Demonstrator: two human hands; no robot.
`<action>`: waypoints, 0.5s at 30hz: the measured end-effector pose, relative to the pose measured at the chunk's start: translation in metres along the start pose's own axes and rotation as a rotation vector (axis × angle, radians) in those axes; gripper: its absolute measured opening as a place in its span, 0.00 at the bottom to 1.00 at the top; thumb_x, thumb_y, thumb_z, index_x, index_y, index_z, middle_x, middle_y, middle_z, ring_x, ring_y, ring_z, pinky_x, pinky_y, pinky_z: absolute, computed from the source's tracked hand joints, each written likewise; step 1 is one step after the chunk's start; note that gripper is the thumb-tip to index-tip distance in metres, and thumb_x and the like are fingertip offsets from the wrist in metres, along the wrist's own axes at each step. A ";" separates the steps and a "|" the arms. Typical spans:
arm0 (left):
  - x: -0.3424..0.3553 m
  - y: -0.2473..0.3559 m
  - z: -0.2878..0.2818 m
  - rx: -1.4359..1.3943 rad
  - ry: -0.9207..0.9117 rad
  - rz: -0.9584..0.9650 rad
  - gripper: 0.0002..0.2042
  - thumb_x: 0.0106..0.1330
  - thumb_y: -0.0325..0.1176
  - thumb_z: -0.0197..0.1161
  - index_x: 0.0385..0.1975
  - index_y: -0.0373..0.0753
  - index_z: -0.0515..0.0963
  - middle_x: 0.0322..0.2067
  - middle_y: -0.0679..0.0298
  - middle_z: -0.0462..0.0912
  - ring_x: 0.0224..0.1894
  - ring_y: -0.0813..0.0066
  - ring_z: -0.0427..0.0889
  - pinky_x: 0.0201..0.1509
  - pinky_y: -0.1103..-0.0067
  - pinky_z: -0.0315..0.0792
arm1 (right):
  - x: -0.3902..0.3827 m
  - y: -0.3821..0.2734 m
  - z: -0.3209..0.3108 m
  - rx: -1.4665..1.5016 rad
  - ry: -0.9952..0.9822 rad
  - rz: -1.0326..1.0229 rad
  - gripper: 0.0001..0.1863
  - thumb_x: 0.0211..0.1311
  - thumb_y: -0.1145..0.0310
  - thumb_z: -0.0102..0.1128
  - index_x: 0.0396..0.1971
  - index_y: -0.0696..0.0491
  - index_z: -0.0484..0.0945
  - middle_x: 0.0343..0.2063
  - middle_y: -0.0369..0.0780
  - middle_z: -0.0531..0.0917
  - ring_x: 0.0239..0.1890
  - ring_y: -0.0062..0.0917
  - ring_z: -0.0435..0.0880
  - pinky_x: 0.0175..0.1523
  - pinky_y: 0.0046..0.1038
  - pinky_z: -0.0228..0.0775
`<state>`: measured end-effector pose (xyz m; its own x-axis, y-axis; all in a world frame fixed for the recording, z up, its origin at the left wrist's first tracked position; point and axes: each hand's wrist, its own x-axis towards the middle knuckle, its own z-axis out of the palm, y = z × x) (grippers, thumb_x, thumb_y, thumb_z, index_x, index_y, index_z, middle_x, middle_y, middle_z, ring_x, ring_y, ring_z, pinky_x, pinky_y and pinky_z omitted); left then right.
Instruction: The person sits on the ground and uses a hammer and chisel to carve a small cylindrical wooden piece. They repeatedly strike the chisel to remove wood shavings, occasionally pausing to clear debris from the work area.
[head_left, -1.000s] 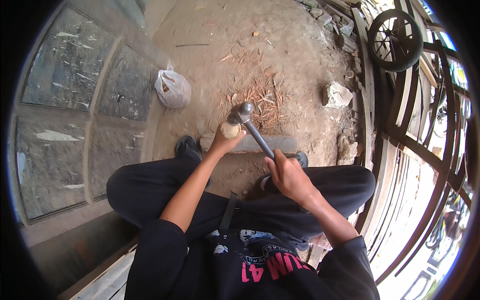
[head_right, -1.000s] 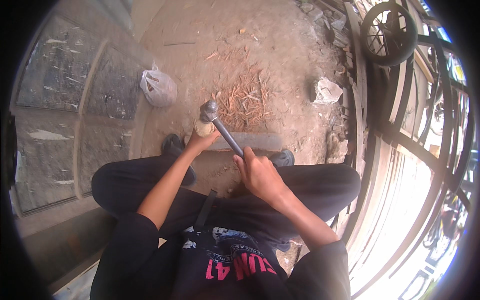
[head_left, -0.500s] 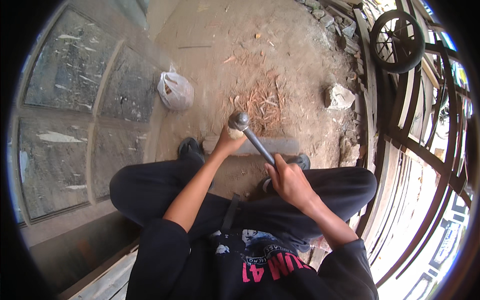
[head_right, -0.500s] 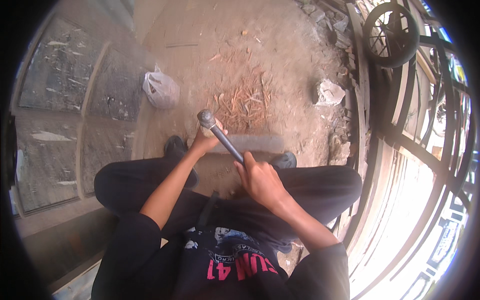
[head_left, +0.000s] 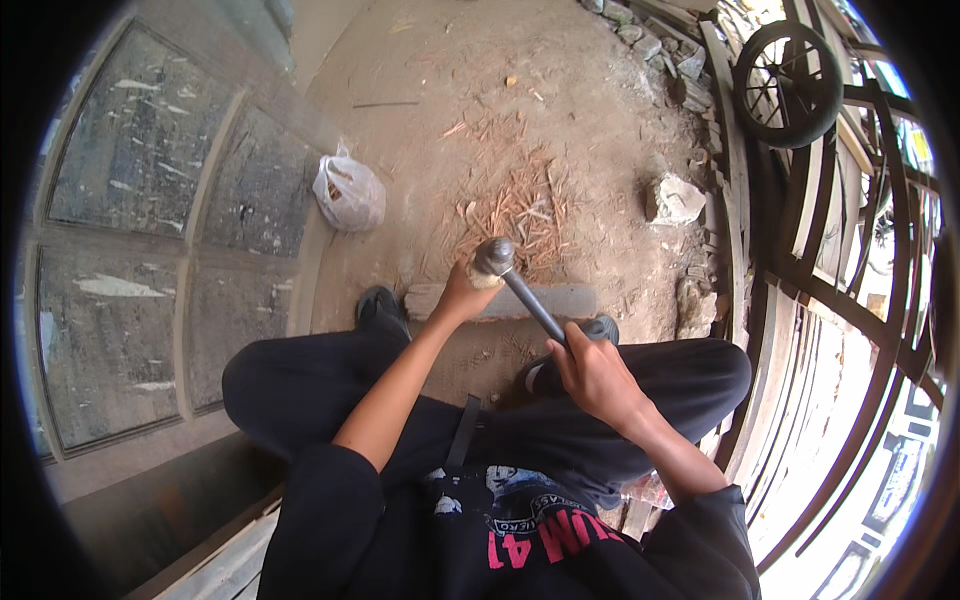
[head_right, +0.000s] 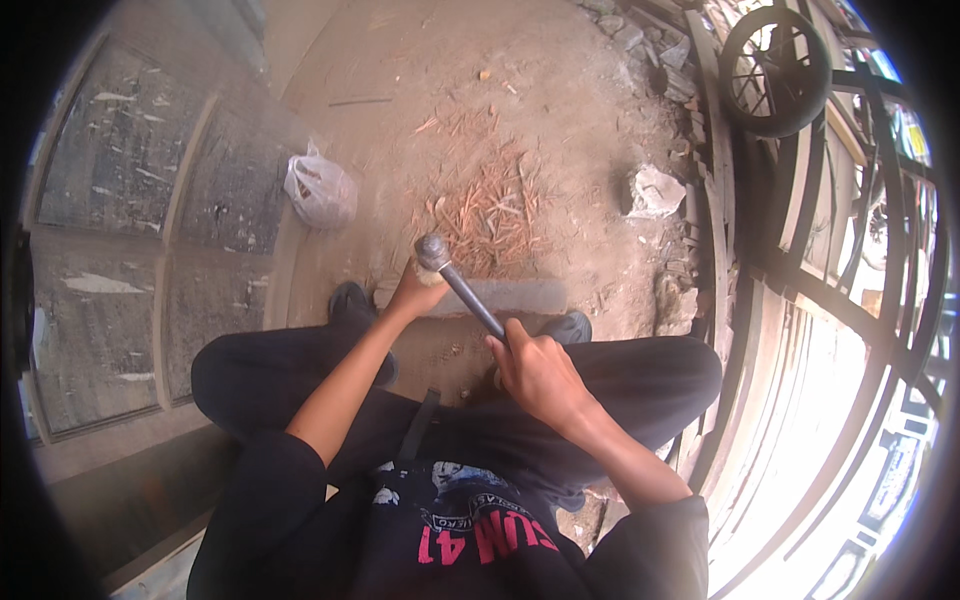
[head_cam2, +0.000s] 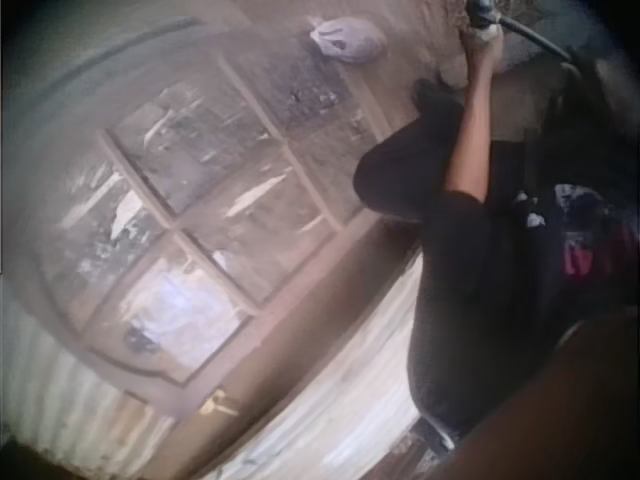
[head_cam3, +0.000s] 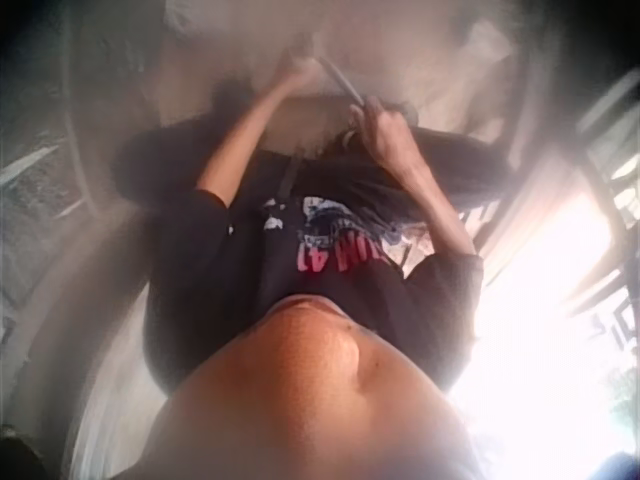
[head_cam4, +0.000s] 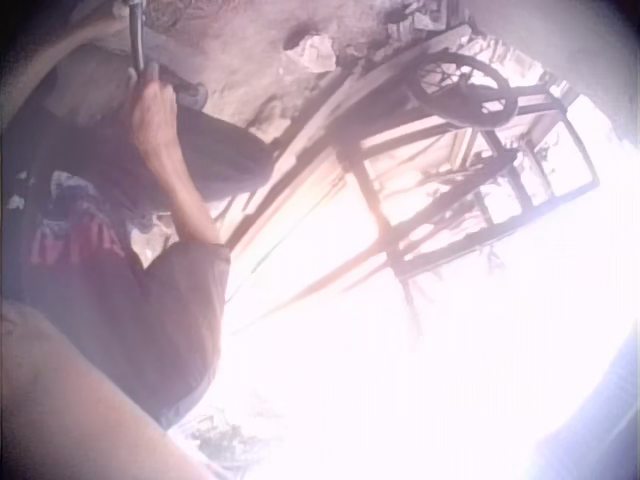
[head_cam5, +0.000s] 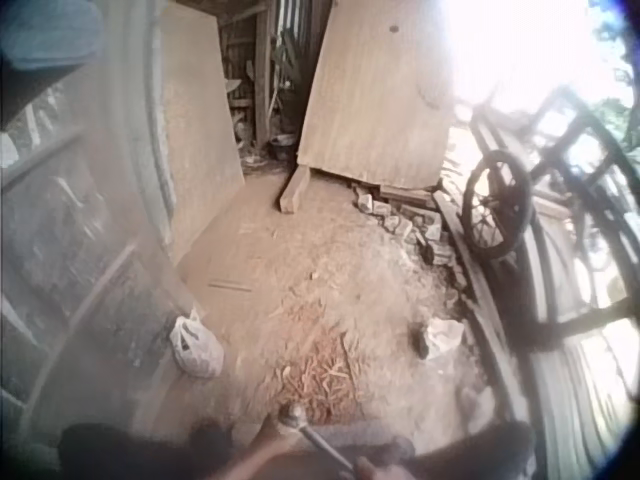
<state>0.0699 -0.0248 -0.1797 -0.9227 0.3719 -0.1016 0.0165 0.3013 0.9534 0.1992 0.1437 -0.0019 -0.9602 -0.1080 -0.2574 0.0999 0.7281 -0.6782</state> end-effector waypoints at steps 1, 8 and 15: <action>0.003 -0.001 -0.003 -0.027 -0.014 -0.011 0.12 0.52 0.27 0.65 0.36 0.37 0.72 0.31 0.63 0.77 0.36 0.73 0.76 0.43 0.73 0.70 | 0.001 -0.001 -0.003 0.011 -0.006 -0.013 0.14 0.65 0.65 0.50 0.27 0.60 0.63 0.12 0.54 0.72 0.21 0.54 0.74 0.25 0.47 0.62; 0.000 -0.003 0.002 0.007 -0.067 -0.079 0.16 0.53 0.30 0.66 0.41 0.35 0.74 0.31 0.63 0.78 0.35 0.72 0.77 0.42 0.75 0.71 | -0.012 -0.038 -0.017 0.285 0.298 -0.071 0.09 0.64 0.69 0.51 0.31 0.60 0.65 0.14 0.49 0.73 0.18 0.46 0.76 0.22 0.36 0.64; 0.006 -0.005 0.001 -0.061 -0.071 0.066 0.09 0.55 0.30 0.65 0.31 0.37 0.72 0.28 0.66 0.76 0.33 0.77 0.75 0.40 0.76 0.70 | 0.009 0.017 0.019 0.013 0.028 0.041 0.11 0.64 0.67 0.50 0.29 0.59 0.63 0.13 0.54 0.74 0.21 0.54 0.75 0.25 0.45 0.67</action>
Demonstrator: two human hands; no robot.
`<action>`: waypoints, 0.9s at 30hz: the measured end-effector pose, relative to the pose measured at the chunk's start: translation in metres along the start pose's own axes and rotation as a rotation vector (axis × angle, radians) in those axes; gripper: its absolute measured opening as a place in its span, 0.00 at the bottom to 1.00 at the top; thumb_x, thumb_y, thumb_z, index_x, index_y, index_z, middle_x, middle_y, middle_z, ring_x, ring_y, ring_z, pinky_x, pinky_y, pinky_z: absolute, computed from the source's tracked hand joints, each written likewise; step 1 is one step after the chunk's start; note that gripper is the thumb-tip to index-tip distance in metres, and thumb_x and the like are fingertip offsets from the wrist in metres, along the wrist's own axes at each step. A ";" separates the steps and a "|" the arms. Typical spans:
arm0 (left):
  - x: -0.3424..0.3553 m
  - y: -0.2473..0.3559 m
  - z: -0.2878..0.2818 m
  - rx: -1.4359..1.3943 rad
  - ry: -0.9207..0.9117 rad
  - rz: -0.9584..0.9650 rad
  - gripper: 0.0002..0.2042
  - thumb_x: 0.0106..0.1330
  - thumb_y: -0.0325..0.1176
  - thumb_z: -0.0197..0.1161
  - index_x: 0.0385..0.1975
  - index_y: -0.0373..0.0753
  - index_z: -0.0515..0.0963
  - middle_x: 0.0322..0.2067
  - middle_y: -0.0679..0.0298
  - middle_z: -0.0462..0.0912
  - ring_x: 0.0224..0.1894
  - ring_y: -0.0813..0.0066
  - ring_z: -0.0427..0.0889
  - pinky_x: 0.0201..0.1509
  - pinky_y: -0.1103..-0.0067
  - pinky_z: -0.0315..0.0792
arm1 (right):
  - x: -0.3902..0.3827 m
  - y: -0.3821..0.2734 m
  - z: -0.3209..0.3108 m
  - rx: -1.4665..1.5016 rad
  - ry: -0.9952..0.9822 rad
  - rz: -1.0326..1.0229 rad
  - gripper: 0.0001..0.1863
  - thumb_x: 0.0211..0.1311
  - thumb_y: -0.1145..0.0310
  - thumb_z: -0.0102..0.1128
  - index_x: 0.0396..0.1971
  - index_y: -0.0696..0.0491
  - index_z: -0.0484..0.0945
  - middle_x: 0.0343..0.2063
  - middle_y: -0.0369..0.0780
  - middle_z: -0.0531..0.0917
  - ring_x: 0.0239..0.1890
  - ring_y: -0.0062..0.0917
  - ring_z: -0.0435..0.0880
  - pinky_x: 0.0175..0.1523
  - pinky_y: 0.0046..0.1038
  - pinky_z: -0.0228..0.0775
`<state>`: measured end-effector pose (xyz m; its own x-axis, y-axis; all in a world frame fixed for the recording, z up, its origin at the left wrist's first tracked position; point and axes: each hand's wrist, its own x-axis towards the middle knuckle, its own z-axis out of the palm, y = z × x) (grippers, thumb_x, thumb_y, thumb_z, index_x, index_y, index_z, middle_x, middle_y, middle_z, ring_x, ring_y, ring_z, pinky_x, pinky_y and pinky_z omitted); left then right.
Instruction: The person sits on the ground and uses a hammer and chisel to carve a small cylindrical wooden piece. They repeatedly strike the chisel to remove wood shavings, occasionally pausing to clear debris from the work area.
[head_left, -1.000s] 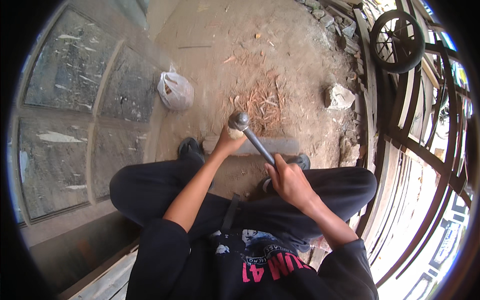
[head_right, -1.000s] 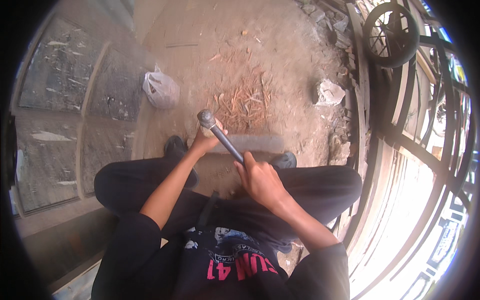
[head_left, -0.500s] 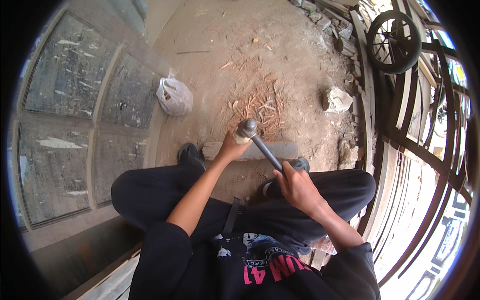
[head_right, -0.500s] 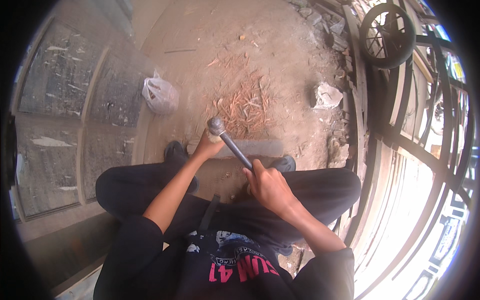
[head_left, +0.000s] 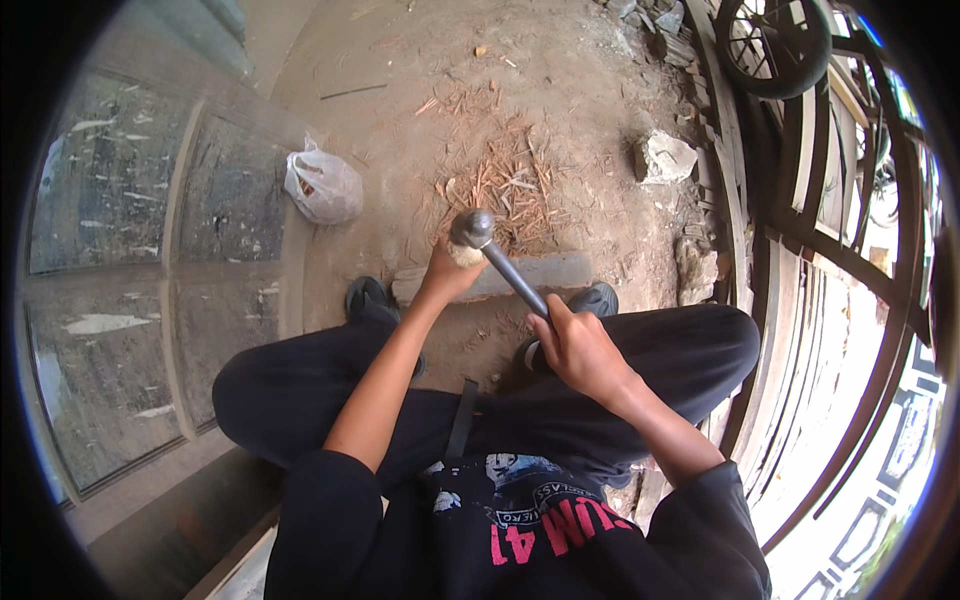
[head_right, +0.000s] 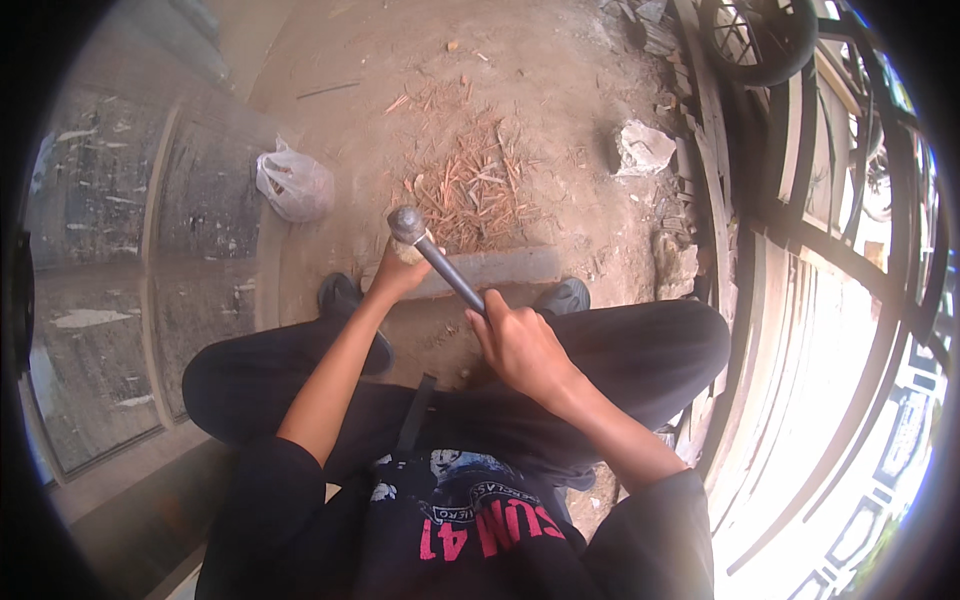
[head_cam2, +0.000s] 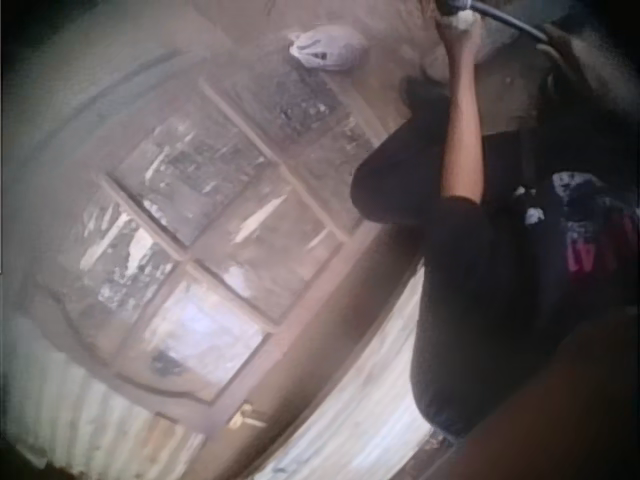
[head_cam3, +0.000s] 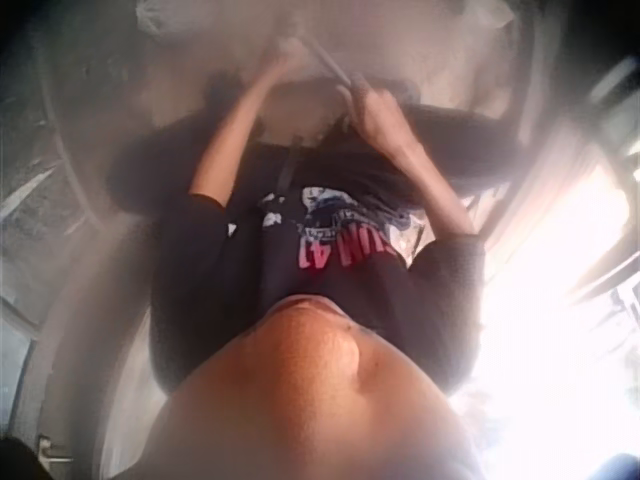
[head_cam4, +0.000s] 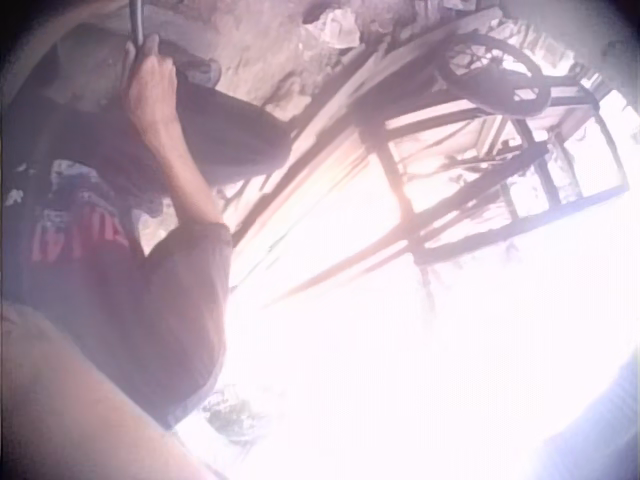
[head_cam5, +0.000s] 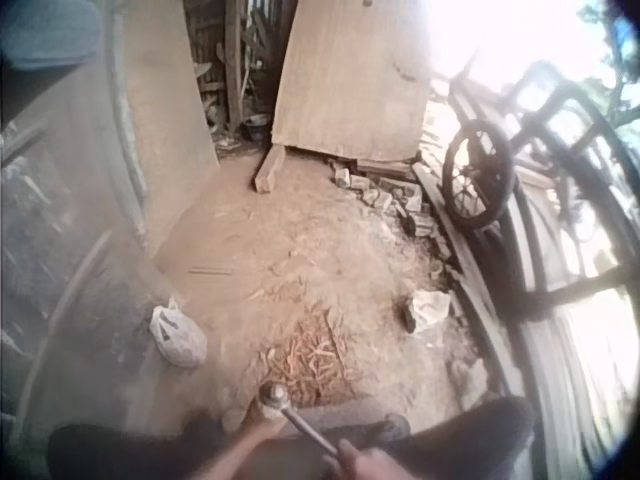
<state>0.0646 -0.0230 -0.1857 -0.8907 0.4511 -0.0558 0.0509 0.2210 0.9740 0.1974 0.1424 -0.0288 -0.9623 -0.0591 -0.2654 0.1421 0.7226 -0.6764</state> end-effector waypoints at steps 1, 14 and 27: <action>-0.003 0.003 0.003 0.007 0.040 -0.004 0.09 0.54 0.29 0.66 0.30 0.38 0.72 0.28 0.68 0.75 0.32 0.78 0.74 0.37 0.77 0.69 | -0.002 0.002 0.000 0.014 0.020 -0.036 0.13 0.67 0.63 0.48 0.30 0.60 0.66 0.11 0.51 0.73 0.18 0.49 0.76 0.23 0.41 0.67; 0.003 0.013 -0.022 -0.171 0.204 -0.257 0.11 0.53 0.25 0.65 0.26 0.42 0.67 0.25 0.73 0.68 0.29 0.83 0.67 0.36 0.82 0.65 | 0.039 0.072 0.062 0.753 0.024 0.485 0.16 0.66 0.61 0.52 0.28 0.60 0.69 0.11 0.35 0.71 0.09 0.18 0.68 0.12 0.24 0.60; 0.018 0.092 -0.081 -0.548 0.383 -0.003 0.10 0.52 0.21 0.65 0.25 0.41 0.69 0.25 0.67 0.76 0.31 0.79 0.76 0.38 0.79 0.72 | 0.039 0.119 0.099 0.537 -0.326 0.728 0.14 0.59 0.62 0.58 0.29 0.58 0.69 0.14 0.38 0.73 0.13 0.25 0.74 0.21 0.28 0.70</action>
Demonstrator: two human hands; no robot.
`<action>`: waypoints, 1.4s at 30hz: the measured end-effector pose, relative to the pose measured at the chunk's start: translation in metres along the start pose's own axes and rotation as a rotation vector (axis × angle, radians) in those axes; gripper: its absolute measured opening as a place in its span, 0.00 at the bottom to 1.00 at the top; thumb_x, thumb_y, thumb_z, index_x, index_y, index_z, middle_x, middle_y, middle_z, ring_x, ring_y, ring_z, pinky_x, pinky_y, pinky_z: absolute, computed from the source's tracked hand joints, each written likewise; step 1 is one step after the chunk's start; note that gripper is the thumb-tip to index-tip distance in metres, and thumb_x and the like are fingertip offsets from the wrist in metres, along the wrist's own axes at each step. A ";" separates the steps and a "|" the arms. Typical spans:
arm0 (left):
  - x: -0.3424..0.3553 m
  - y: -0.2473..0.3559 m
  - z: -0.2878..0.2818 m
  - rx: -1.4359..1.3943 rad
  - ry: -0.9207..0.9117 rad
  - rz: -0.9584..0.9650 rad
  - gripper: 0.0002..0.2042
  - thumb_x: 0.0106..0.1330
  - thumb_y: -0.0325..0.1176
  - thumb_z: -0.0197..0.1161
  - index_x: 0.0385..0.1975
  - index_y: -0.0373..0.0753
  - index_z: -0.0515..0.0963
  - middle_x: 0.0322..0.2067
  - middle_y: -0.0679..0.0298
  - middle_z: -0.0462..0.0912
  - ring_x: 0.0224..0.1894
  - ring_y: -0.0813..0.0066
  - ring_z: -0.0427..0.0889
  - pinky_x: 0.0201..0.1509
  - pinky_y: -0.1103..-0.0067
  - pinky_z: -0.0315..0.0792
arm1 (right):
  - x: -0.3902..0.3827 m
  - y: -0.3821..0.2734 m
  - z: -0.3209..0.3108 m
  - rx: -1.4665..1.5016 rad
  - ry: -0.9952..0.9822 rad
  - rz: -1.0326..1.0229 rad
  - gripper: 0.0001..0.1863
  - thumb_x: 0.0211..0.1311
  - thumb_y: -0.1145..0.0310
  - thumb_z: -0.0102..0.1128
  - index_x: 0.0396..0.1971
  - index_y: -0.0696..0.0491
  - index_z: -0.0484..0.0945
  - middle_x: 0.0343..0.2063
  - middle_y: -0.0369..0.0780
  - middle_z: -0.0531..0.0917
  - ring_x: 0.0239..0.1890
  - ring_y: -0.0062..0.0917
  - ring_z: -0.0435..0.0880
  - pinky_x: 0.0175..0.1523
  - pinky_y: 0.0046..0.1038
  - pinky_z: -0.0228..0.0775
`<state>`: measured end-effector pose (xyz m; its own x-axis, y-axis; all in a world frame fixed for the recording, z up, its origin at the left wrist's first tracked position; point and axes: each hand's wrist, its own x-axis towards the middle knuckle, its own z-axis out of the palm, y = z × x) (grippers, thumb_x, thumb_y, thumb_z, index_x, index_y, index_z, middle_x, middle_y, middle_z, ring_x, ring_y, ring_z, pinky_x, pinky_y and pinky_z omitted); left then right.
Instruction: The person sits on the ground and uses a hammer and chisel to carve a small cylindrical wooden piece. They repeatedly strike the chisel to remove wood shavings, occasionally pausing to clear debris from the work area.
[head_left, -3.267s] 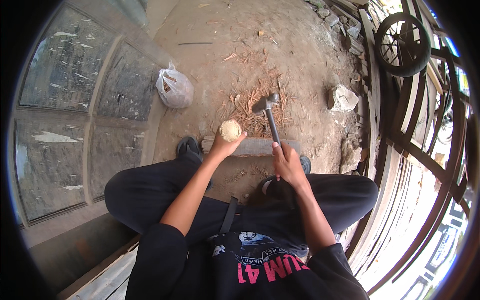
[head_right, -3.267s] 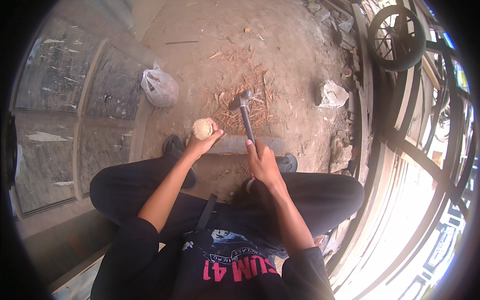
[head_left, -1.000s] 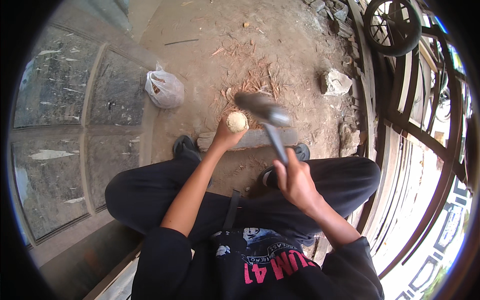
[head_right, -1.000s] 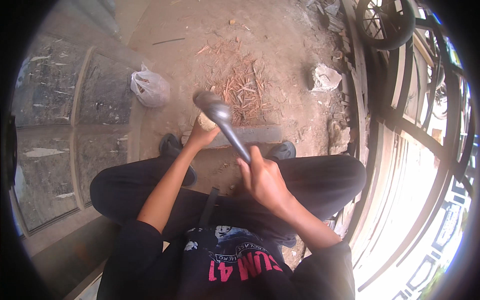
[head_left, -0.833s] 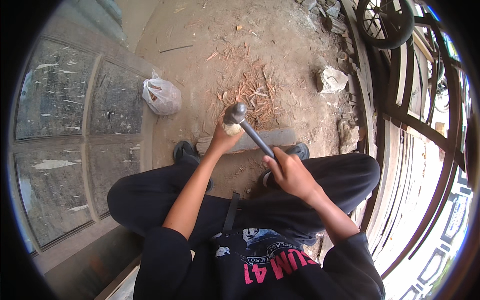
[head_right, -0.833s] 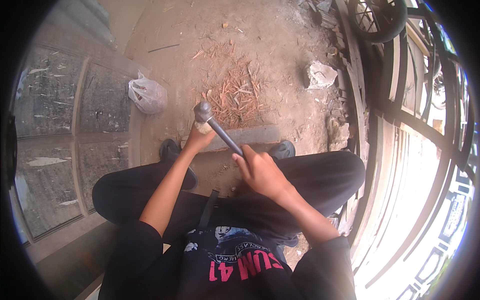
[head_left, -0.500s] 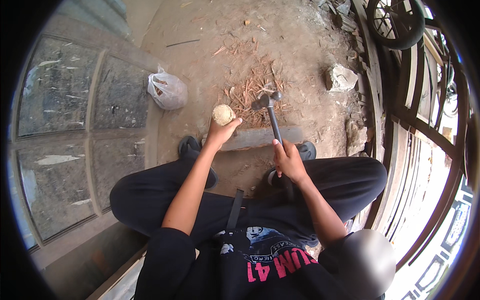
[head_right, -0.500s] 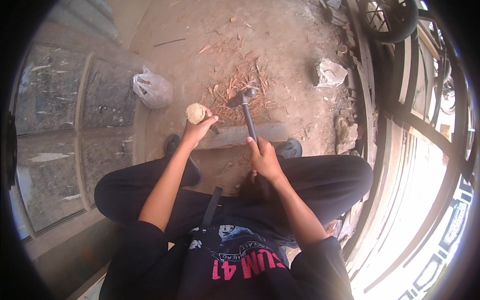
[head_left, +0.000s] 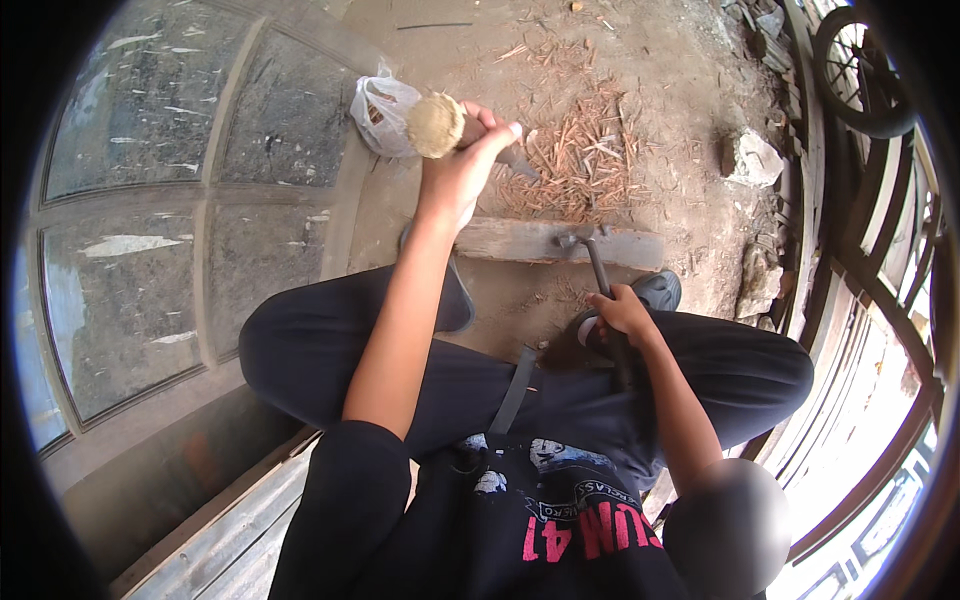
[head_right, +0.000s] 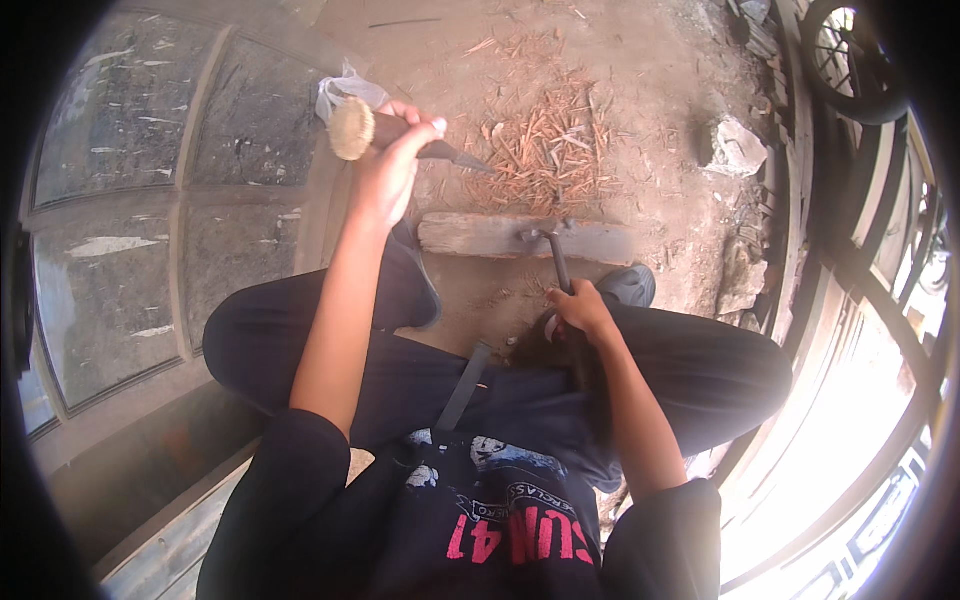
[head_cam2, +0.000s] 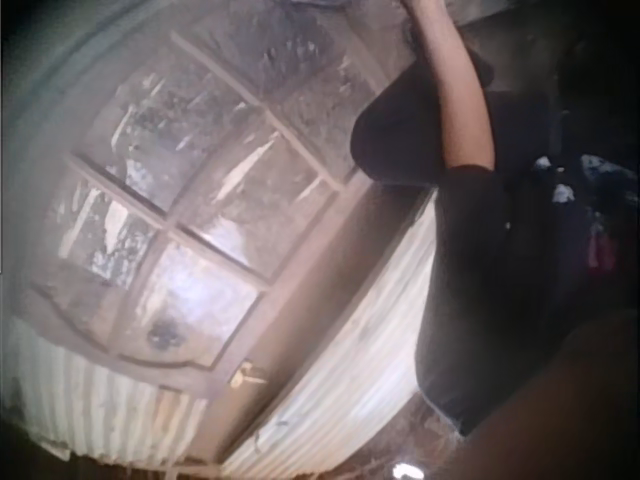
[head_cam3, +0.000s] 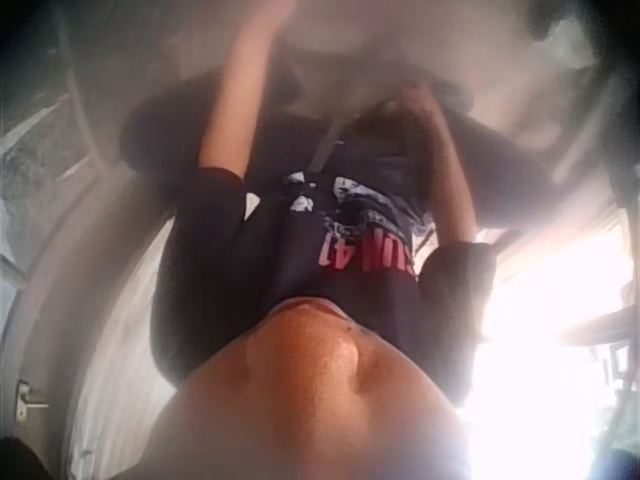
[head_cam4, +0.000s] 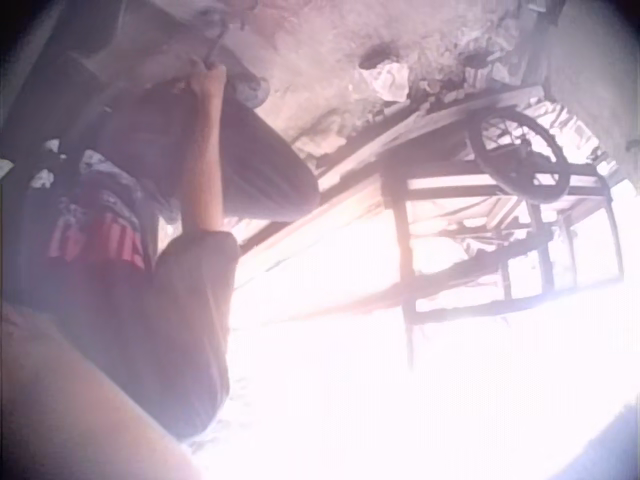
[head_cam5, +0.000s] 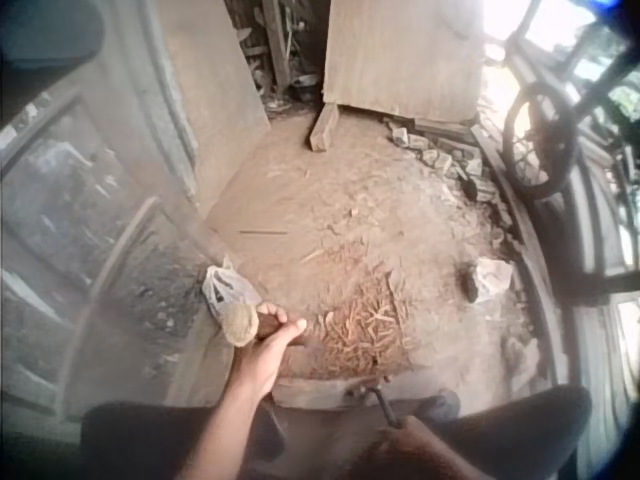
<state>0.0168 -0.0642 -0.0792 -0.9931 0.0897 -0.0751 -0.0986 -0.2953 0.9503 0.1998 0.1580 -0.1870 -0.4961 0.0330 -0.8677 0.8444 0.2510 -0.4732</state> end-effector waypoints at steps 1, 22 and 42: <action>0.000 0.013 -0.002 -0.034 -0.003 0.027 0.10 0.52 0.20 0.65 0.25 0.41 0.69 0.25 0.66 0.76 0.31 0.78 0.77 0.39 0.78 0.73 | 0.007 0.007 -0.001 -0.184 0.094 -0.074 0.14 0.58 0.63 0.58 0.31 0.59 0.70 0.15 0.40 0.75 0.16 0.30 0.76 0.25 0.32 0.71; -0.065 0.172 -0.072 -0.046 0.273 0.456 0.05 0.56 0.19 0.58 0.25 0.37 0.70 0.25 0.65 0.73 0.33 0.74 0.76 0.52 0.65 0.70 | -0.021 -0.067 0.220 -0.215 -0.655 -0.373 0.18 0.61 0.61 0.48 0.42 0.59 0.75 0.41 0.49 0.80 0.47 0.39 0.78 0.51 0.33 0.67; -0.057 0.164 -0.062 -0.073 0.303 0.371 0.06 0.55 0.19 0.58 0.26 0.37 0.70 0.26 0.65 0.72 0.33 0.74 0.75 0.52 0.67 0.69 | 0.016 -0.043 0.213 -0.216 -0.295 -0.422 0.09 0.56 0.70 0.59 0.33 0.60 0.82 0.26 0.43 0.84 0.29 0.21 0.82 0.37 0.23 0.73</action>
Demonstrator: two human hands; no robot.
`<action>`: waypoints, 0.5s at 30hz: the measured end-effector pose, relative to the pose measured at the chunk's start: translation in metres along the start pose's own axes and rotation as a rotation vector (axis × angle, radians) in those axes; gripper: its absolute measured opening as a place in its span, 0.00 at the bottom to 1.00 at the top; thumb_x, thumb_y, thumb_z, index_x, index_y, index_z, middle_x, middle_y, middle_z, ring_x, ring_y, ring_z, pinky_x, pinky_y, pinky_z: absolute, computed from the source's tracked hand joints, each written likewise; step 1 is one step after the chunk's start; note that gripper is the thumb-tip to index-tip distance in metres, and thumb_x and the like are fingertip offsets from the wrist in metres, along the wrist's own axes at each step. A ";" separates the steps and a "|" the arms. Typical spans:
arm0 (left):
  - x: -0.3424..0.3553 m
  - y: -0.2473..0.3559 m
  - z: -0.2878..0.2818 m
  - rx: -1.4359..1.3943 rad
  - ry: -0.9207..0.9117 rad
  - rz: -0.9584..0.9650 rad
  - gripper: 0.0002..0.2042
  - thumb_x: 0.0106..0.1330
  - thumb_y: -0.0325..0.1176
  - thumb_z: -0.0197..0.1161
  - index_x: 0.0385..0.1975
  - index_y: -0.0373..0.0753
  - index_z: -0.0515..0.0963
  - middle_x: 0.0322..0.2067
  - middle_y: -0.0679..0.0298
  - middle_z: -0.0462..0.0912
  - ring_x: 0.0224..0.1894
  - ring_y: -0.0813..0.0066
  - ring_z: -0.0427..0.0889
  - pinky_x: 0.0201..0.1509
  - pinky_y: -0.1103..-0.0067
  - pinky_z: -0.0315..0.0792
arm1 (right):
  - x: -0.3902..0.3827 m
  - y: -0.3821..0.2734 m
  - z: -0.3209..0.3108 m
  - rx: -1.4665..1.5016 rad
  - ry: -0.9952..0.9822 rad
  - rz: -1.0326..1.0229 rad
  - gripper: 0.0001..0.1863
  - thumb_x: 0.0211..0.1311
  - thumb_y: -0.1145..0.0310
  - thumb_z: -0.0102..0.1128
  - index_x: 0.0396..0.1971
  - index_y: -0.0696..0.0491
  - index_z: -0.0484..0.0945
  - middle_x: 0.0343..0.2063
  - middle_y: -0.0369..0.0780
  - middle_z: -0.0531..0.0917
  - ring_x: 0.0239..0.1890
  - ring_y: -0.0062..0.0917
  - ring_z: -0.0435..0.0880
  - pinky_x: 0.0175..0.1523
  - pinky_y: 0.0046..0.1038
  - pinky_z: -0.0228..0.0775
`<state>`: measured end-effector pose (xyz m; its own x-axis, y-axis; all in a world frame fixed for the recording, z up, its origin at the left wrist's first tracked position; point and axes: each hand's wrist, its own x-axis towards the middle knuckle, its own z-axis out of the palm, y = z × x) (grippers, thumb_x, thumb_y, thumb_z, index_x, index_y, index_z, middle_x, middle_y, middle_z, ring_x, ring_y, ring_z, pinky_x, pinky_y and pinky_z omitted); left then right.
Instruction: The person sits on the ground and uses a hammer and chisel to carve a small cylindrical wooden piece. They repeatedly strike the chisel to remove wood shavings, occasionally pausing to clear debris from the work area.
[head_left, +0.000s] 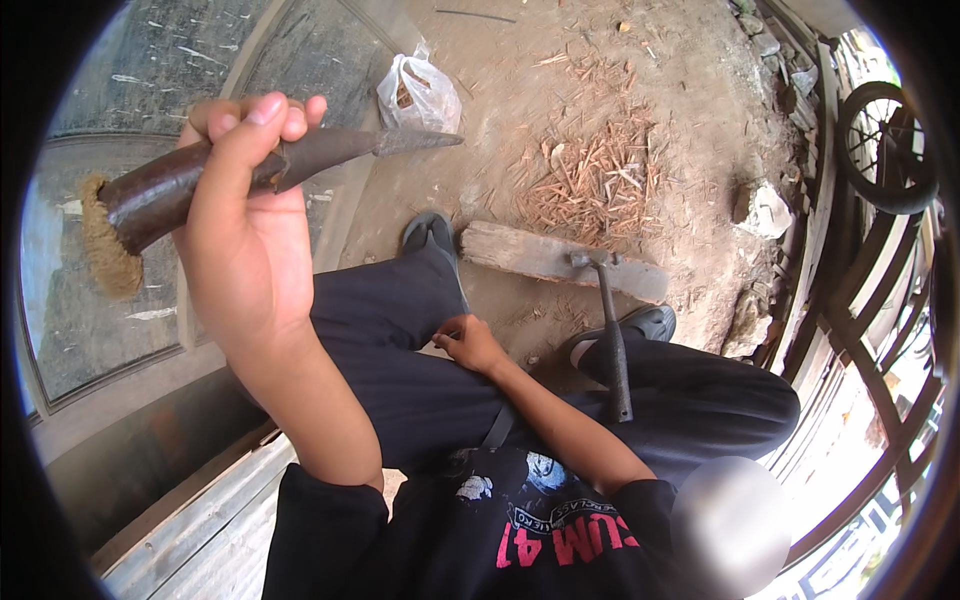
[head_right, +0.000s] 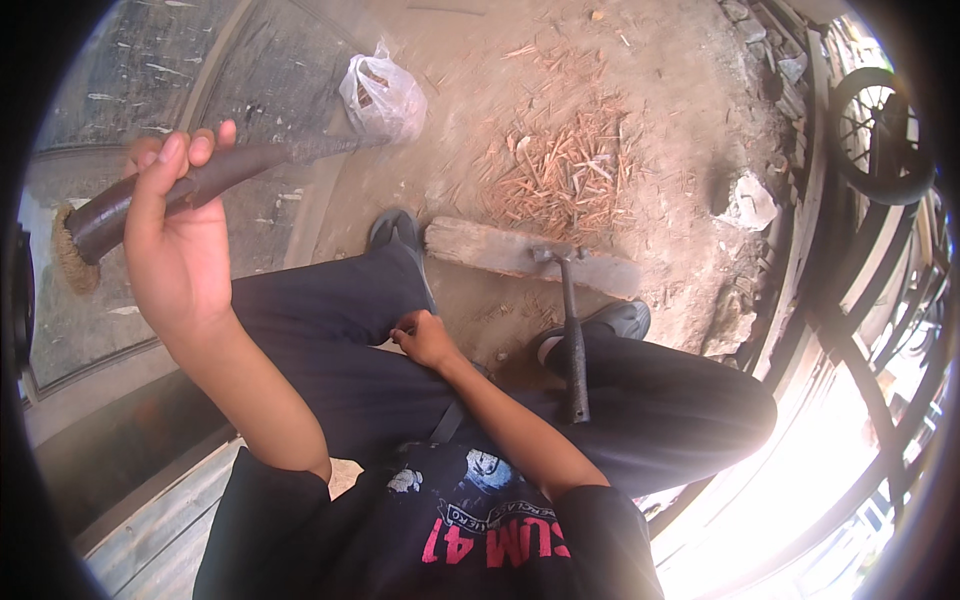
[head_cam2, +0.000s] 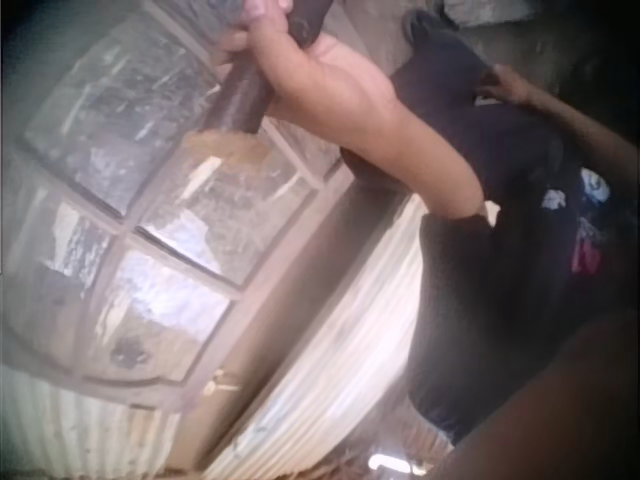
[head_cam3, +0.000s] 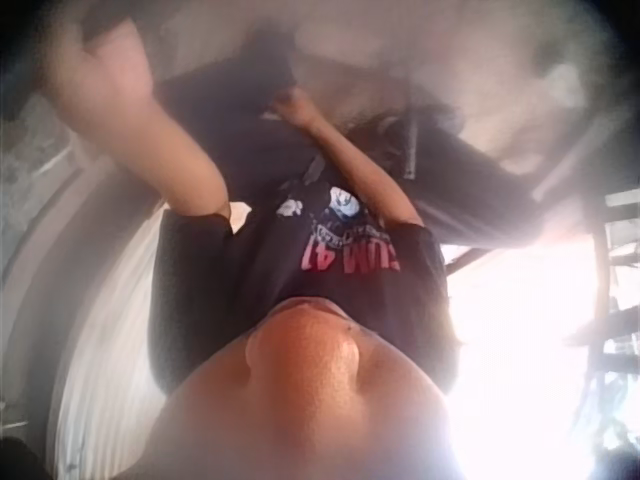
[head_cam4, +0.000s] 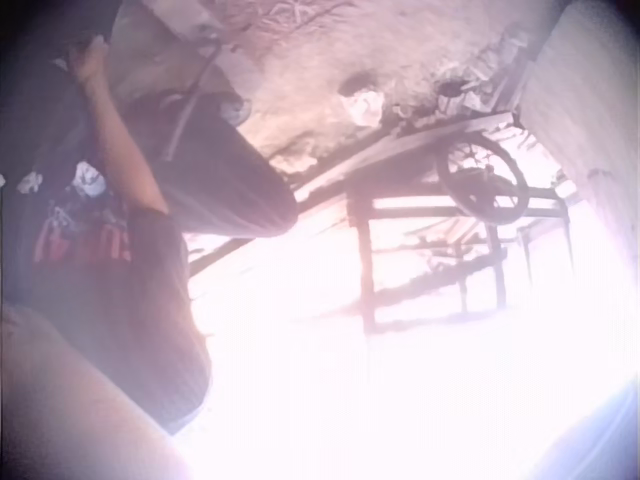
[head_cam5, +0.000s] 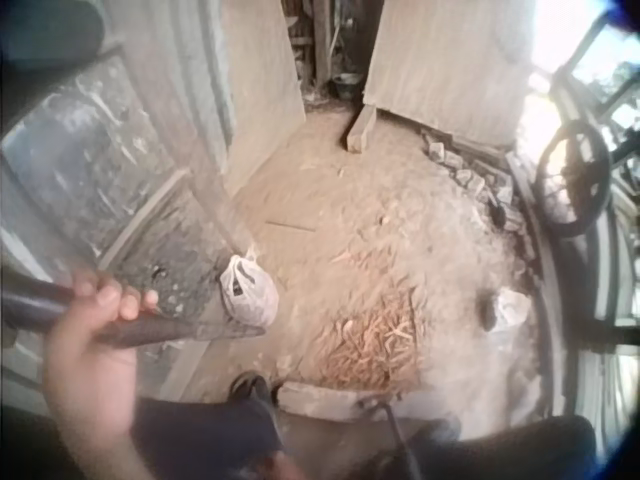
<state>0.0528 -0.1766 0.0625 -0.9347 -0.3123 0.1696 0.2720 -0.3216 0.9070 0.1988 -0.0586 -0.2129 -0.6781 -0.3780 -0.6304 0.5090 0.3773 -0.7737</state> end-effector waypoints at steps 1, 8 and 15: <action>0.000 -0.001 -0.001 0.006 -0.004 0.004 0.06 0.55 0.19 0.58 0.26 0.37 0.70 0.26 0.65 0.72 0.33 0.74 0.75 0.52 0.67 0.69 | -0.005 -0.005 -0.008 -0.082 0.037 -0.016 0.10 0.56 0.69 0.59 0.33 0.60 0.82 0.26 0.44 0.84 0.28 0.22 0.82 0.36 0.24 0.73; -0.004 -0.006 0.005 0.027 -0.036 0.000 0.07 0.54 0.19 0.60 0.27 0.37 0.69 0.26 0.63 0.74 0.34 0.74 0.75 0.51 0.69 0.69 | -0.016 -0.013 -0.135 -0.170 0.566 -0.264 0.11 0.60 0.68 0.58 0.36 0.61 0.80 0.28 0.44 0.84 0.27 0.23 0.83 0.32 0.25 0.74; -0.008 -0.019 0.024 0.031 -0.079 -0.084 0.08 0.54 0.20 0.61 0.26 0.39 0.68 0.27 0.64 0.75 0.34 0.76 0.75 0.49 0.77 0.67 | -0.087 -0.006 -0.234 -0.488 0.602 -0.089 0.11 0.54 0.71 0.58 0.37 0.58 0.78 0.31 0.52 0.82 0.37 0.43 0.82 0.42 0.36 0.73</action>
<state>0.0502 -0.1467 0.0533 -0.9693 -0.2137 0.1212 0.1859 -0.3155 0.9305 0.1308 0.1696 -0.1381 -0.9475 0.0471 -0.3164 0.2430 0.7491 -0.6162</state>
